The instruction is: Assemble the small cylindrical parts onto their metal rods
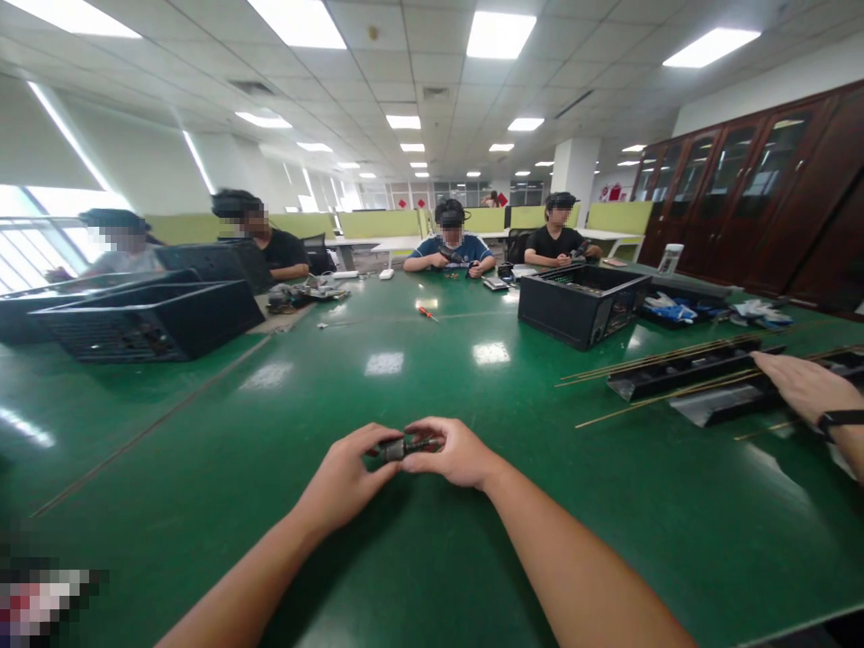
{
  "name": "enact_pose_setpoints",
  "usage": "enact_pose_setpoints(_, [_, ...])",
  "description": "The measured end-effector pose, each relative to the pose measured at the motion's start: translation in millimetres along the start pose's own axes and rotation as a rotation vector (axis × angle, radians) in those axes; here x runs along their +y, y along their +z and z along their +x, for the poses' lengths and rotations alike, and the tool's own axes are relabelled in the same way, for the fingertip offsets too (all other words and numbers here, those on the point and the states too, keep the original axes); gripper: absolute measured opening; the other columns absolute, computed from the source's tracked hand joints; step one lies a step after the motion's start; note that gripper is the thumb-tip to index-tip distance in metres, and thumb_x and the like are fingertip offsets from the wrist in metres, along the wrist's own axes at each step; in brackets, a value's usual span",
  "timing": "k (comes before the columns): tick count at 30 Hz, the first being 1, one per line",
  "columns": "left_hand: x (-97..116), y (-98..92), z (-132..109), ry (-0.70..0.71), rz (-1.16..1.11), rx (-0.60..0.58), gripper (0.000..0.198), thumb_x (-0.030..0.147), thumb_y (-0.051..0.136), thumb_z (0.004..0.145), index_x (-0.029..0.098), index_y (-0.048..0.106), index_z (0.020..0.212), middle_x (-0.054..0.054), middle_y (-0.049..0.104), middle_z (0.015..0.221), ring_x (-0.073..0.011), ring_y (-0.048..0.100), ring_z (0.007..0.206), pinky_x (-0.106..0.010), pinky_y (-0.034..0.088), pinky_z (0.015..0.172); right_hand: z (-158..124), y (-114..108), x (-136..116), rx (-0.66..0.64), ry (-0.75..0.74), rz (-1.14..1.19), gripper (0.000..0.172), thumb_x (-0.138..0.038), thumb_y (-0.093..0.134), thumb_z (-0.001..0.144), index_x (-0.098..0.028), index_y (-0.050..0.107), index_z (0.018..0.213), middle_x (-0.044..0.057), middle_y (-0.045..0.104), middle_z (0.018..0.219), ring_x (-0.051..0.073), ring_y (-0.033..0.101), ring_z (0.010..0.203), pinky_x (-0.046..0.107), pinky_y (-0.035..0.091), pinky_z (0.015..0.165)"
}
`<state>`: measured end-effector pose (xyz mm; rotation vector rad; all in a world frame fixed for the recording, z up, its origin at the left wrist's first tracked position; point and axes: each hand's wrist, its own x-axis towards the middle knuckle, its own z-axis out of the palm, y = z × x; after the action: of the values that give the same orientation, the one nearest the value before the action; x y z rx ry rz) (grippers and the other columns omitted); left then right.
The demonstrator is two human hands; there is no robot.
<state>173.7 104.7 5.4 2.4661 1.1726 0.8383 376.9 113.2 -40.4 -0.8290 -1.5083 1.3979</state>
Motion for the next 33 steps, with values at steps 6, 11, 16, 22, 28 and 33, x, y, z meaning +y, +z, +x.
enact_pose_setpoints(6, [-24.3, 17.5, -9.0, -0.074, -0.112, 0.030, 0.023, 0.026, 0.067, 0.075, 0.022, 0.068, 0.098, -0.004, 0.071, 0.091, -0.0197, 0.066, 0.083, -0.031, 0.051, 0.076, 2.0, 9.0, 11.0, 0.050, 0.047, -0.112, 0.042, -0.019, 0.073, 0.067, -0.016, 0.066, 0.108, 0.005, 0.071, 0.093, 0.018, 0.066, 0.080, 0.033, 0.051, 0.076])
enact_pose_setpoints(11, [-21.7, 16.0, -10.3, -0.042, -0.148, 0.068, 0.022, 0.023, 0.069, 0.074, 0.021, 0.068, 0.096, -0.004, 0.070, 0.090, -0.0192, 0.065, 0.084, -0.030, 0.051, 0.075, -2.9, 14.8, 4.6, 0.120, 0.002, -0.412, 0.018, -0.023, 0.067, 0.077, -0.017, 0.069, 0.094, 0.002, 0.070, 0.077, 0.016, 0.063, 0.068, 0.027, 0.048, 0.065])
enact_pose_setpoints(16, [-20.7, 17.4, -11.6, -0.004, -0.190, 0.062, 0.025, 0.016, 0.068, 0.074, 0.023, 0.070, 0.098, -0.004, 0.068, 0.096, -0.0186, 0.064, 0.091, -0.031, 0.050, 0.084, -7.2, 10.4, 0.6, 0.103, -0.128, -0.691, 0.013, -0.027, 0.068, 0.080, -0.018, 0.075, 0.087, 0.004, 0.071, 0.084, 0.018, 0.064, 0.078, 0.028, 0.046, 0.071])
enact_pose_setpoints(22, [-24.7, 21.4, -10.5, -0.038, -0.193, 0.031, 0.028, 0.015, 0.072, 0.069, 0.023, 0.070, 0.097, -0.002, 0.068, 0.092, -0.0177, 0.063, 0.087, -0.031, 0.049, 0.082, -6.9, 9.5, 5.6, 0.082, -0.194, -0.796, 0.013, -0.028, 0.066, 0.083, -0.020, 0.075, 0.089, 0.003, 0.071, 0.086, 0.016, 0.063, 0.079, 0.026, 0.046, 0.073])
enact_pose_setpoints(28, [-27.0, 22.5, -10.2, -0.079, -0.171, 0.054, 0.028, 0.020, 0.075, 0.069, 0.023, 0.071, 0.097, -0.002, 0.070, 0.091, -0.0186, 0.064, 0.086, -0.030, 0.049, 0.077, -6.1, 9.3, 6.2, 0.105, -0.201, -0.814, 0.013, -0.029, 0.067, 0.084, -0.021, 0.075, 0.089, 0.003, 0.071, 0.086, 0.015, 0.063, 0.079, 0.026, 0.046, 0.072])
enact_pose_setpoints(33, [-28.4, 23.7, -10.1, -0.076, -0.168, 0.062, 0.029, 0.021, 0.075, 0.068, 0.024, 0.072, 0.097, -0.002, 0.071, 0.091, -0.0189, 0.065, 0.086, -0.030, 0.050, 0.077, -6.0, 9.3, 4.7, 0.111, -0.198, -0.824, 0.014, -0.029, 0.066, 0.084, -0.020, 0.075, 0.089, 0.004, 0.071, 0.086, 0.016, 0.064, 0.079, 0.026, 0.046, 0.073])
